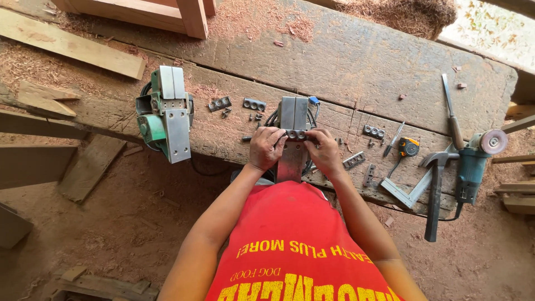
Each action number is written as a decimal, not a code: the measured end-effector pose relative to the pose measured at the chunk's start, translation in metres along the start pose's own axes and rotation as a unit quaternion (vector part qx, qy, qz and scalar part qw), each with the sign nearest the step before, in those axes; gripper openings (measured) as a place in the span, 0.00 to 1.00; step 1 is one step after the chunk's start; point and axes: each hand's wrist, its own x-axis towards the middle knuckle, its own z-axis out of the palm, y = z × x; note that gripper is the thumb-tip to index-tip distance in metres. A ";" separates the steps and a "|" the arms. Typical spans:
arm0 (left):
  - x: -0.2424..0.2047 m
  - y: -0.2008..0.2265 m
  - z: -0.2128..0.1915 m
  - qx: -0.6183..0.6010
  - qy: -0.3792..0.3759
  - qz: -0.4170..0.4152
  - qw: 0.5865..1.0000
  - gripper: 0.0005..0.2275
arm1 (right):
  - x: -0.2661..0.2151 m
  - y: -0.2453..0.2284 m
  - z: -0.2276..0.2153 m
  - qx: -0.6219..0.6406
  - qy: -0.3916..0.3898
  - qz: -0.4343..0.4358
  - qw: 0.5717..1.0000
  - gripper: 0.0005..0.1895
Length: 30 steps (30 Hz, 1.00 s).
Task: The recorder is seen assembling or repairing an electric wood planer on a wooden workbench.
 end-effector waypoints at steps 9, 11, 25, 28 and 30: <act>0.000 0.001 0.002 0.010 -0.024 -0.010 1.000 0.08 | -0.011 0.009 0.020 -0.009 0.102 -0.015 0.995 0.14; 0.001 0.001 0.004 -0.003 -0.013 -0.030 0.999 0.09 | -0.010 0.012 0.024 -0.033 0.131 -0.037 0.990 0.12; -0.001 -0.001 0.006 -0.042 -0.009 -0.055 0.998 0.08 | -0.008 0.009 0.024 -0.069 0.154 -0.074 0.983 0.05; -0.002 -0.001 0.007 -0.033 -0.013 -0.060 0.998 0.08 | -0.008 0.007 0.024 -0.048 0.150 -0.063 0.986 0.06; -0.002 -0.001 0.008 -0.028 -0.016 -0.060 0.998 0.08 | -0.008 0.006 0.023 -0.042 0.153 -0.061 0.985 0.07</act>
